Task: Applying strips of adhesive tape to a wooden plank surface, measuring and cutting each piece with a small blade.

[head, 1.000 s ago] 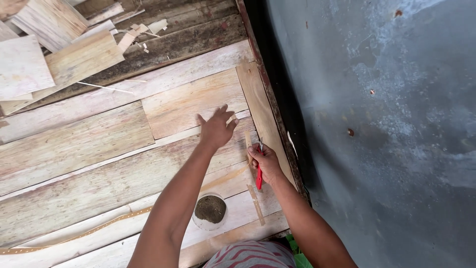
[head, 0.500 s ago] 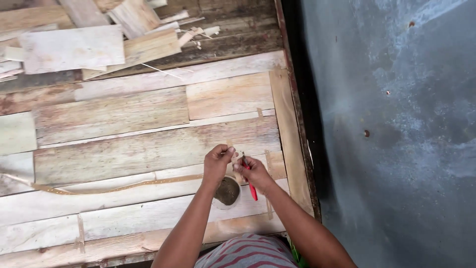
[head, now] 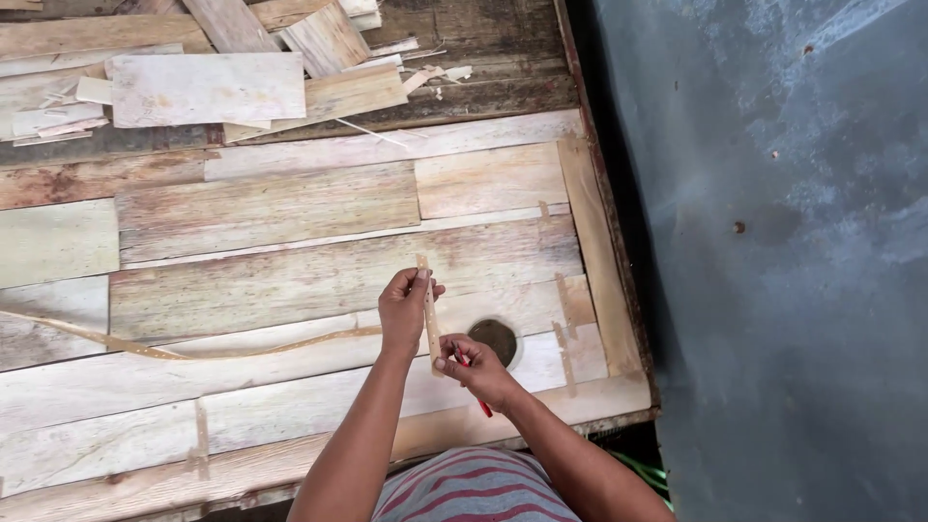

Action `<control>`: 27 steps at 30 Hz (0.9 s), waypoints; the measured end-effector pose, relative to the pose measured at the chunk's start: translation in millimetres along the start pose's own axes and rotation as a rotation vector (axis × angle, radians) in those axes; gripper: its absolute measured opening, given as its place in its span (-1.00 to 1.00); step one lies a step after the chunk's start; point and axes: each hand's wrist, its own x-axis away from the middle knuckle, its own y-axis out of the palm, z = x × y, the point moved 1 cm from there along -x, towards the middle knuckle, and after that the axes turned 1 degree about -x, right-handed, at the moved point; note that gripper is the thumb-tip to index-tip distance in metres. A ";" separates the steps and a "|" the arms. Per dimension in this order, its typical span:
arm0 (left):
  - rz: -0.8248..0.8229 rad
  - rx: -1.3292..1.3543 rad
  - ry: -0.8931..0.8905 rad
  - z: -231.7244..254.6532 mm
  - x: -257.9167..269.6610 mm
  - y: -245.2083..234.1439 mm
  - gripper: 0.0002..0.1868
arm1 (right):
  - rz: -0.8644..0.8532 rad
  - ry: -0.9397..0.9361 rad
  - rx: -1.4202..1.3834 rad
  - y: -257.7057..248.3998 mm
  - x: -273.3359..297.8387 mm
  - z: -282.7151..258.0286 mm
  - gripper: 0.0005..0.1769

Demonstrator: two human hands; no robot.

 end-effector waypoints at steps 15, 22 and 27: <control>-0.054 -0.001 -0.042 -11.1 -5.6 -43.7 -0.74 | 0.406 0.193 -0.109 53.7 49.1 33.8 -0.81; -0.263 -0.110 -0.287 -45.2 16.5 -21.3 -0.54 | 0.568 0.226 -0.057 4.9 39.3 69.1 -0.82; -0.245 -0.148 -0.361 -101.7 21.8 -26.0 -0.22 | 0.613 0.308 -0.060 -5.4 48.0 60.1 -0.81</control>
